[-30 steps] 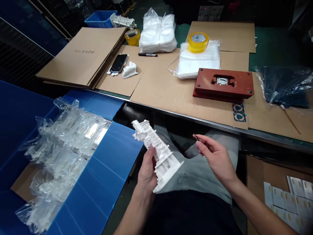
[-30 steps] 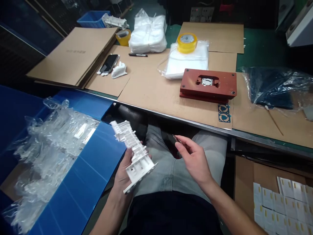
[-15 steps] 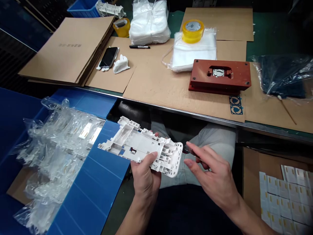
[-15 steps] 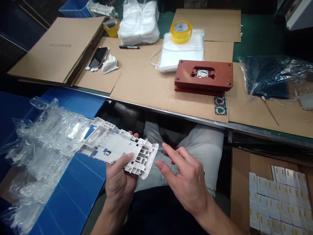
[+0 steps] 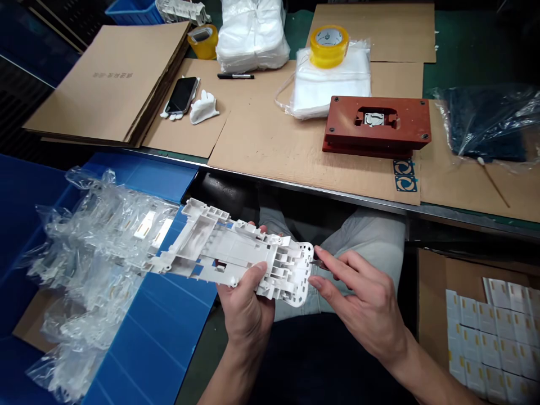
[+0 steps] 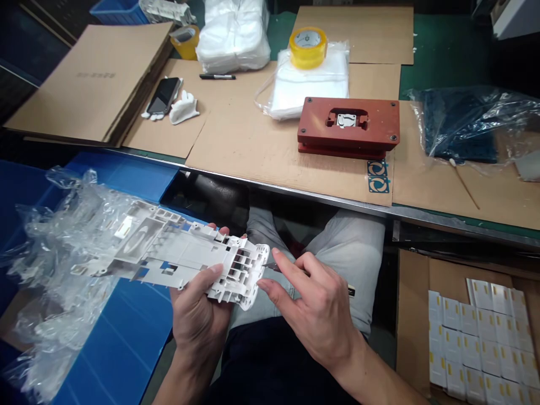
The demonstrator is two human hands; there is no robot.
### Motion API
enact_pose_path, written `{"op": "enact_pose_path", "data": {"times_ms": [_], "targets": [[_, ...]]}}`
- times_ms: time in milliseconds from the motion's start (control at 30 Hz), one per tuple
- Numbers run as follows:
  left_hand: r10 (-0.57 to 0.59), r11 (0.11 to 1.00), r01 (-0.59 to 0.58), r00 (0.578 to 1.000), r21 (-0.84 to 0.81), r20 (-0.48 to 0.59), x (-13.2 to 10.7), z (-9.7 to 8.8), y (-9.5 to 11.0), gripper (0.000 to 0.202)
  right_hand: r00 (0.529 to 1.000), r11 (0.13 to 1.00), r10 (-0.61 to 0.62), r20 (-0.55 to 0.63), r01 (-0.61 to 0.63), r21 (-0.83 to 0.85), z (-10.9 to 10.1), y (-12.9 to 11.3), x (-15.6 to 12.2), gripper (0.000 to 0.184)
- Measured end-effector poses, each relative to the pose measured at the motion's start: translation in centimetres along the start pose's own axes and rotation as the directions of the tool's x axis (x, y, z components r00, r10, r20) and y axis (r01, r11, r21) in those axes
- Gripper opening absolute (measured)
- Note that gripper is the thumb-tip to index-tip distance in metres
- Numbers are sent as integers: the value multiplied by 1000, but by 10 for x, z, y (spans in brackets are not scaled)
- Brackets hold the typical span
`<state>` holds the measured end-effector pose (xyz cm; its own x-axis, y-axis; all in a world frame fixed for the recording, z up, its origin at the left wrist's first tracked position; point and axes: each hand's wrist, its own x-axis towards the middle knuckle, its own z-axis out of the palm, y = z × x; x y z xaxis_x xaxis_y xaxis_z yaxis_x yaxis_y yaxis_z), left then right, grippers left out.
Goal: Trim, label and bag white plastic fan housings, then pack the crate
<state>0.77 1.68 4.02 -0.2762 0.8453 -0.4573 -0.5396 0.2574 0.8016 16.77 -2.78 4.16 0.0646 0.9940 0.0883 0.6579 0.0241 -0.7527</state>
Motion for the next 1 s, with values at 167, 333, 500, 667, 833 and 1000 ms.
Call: {"op": "enact_pose_path", "data": {"times_ms": [167,333,500,667,833,1000], "targets": [[11,1000,-11,1000,20,5,0,1,-2,80,1000,999,16,-5,-15,42,1,1,0,44],[72,997,-71,997,14,-29,0,4,-6,82,998,997,50,-47,-47,59,4,3,0,52],[69,998,-68,997,13,-47,-1,5,-8,82,999,998,16,-50,-14,55,6,4,-4,44],[75,997,-74,996,15,-51,-2,4,-10,82,998,999,-19,-57,22,48,8,5,-8,43],[97,995,-95,994,39,-59,-1,4,-10,79,995,996,-79,-59,81,33,10,3,-10,52],[119,992,-115,991,56,-55,-1,3,-11,80,994,996,-91,-62,91,6,11,2,-10,56]]}}
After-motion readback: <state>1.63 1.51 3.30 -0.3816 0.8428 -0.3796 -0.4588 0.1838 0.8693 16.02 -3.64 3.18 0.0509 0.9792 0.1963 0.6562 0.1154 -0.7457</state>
